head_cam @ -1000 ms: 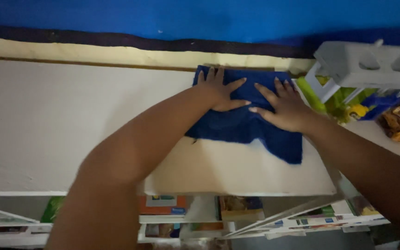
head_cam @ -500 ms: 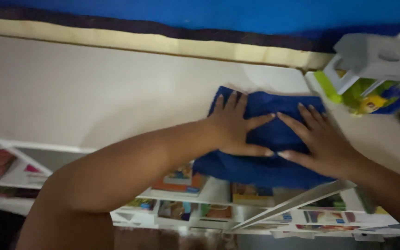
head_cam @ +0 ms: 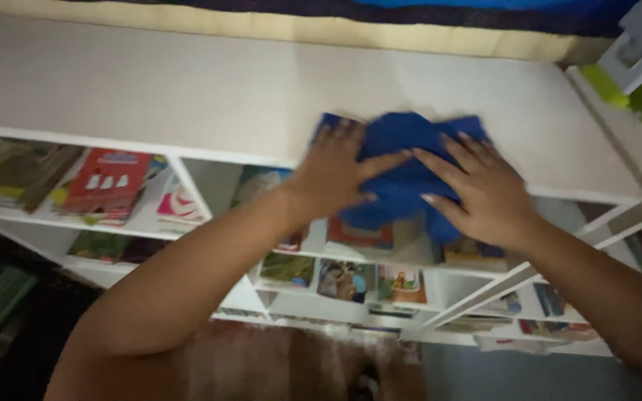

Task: The person wipes the top of a white bookshelf with a blue cloth. They then pick up several toys from the floor, including a toy jeep, a toy car, a toy motorcycle, a plush cat, a plush sheep, and a toy ball, wiping each one with the cloth before placing them on the shelf.

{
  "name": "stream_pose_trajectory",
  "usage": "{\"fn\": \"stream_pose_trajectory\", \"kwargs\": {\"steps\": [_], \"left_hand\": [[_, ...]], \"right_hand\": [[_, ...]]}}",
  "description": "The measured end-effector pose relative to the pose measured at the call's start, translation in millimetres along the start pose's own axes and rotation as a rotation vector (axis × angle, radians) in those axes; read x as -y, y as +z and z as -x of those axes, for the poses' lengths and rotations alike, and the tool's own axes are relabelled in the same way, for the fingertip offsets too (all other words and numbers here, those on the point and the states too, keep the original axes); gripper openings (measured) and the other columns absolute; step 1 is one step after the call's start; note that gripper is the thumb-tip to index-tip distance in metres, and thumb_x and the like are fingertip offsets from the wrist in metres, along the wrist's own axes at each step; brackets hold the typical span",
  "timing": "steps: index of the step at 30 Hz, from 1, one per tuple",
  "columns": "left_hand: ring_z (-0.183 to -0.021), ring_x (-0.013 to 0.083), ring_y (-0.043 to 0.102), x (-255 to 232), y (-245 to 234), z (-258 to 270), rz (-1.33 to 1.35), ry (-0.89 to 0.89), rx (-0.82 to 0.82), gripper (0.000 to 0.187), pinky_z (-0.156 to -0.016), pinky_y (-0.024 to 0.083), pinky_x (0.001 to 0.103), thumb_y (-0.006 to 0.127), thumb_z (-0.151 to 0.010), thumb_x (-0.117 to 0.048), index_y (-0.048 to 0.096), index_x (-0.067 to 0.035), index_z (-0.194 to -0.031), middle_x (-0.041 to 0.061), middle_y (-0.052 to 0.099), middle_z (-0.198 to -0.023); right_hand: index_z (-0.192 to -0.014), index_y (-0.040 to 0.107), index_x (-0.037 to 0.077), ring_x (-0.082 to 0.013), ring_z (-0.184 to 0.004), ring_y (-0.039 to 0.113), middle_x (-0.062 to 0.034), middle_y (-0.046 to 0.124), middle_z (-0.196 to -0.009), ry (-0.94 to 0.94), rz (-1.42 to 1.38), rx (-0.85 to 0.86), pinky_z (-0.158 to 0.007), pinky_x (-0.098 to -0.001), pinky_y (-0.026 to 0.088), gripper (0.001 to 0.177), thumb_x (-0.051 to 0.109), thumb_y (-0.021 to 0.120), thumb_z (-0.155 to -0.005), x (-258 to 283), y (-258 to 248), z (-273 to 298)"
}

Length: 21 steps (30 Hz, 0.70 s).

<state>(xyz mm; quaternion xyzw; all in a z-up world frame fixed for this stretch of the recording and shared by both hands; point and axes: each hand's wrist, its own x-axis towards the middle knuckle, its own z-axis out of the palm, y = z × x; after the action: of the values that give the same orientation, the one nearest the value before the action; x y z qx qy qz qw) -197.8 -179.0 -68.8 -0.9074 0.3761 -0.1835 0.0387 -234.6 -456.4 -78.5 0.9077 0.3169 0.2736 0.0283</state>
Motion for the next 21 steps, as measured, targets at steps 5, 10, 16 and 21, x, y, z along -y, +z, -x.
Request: {"fn": "stream_pose_trajectory", "kwargs": {"steps": [5,10,16,21], "left_hand": [[-0.134,0.0534,0.049,64.1,-15.8,75.4,-0.065,-0.125,-0.115,0.085,-0.105,0.041,0.066,0.084,-0.082,-0.041,0.04,-0.045,-0.155,0.03,0.048,-0.146],[-0.134,0.0488,0.052,139.1,-25.9,141.6,-0.178,-0.28,-0.072,0.081,-0.104,0.041,0.064,0.076,-0.087,-0.036,0.037,-0.037,-0.158,0.027,0.053,-0.143],[-0.142,0.0515,0.042,154.8,-17.2,164.1,-0.247,-0.445,-0.012,0.085,-0.114,0.03,0.067,0.071,-0.092,-0.034,0.024,-0.04,-0.163,0.027,0.044,-0.154],[-0.14,0.0505,0.045,111.7,-16.8,147.1,-0.286,-0.445,-0.046,0.075,-0.112,0.033,0.065,0.07,-0.091,-0.035,0.038,-0.041,-0.158,0.025,0.049,-0.152]], "right_hand": [[-0.156,0.05,0.02,-0.0536,-0.131,0.055,-0.0292,0.063,-0.136,-0.129,-0.148,-0.116,-0.107,-0.0621,0.043,0.06,0.031,0.063,-0.098,72.2,8.3,-73.0],[-0.152,0.053,0.021,-0.0467,-0.134,0.054,-0.0221,0.061,-0.142,-0.175,-0.237,-0.135,-0.11,-0.0585,0.042,0.056,0.029,0.067,-0.098,135.6,42.7,-149.7],[-0.155,0.049,0.021,-0.0485,-0.139,0.048,-0.0241,0.055,-0.148,-0.213,-0.269,-0.159,-0.114,-0.0588,0.037,0.055,0.024,0.064,-0.102,156.7,52.1,-165.0],[-0.152,0.051,0.016,-0.0492,-0.137,0.05,-0.0287,0.061,-0.138,-0.28,-0.345,-0.126,-0.115,-0.0584,0.037,0.054,0.019,0.065,-0.099,122.3,40.2,-137.2]]}}
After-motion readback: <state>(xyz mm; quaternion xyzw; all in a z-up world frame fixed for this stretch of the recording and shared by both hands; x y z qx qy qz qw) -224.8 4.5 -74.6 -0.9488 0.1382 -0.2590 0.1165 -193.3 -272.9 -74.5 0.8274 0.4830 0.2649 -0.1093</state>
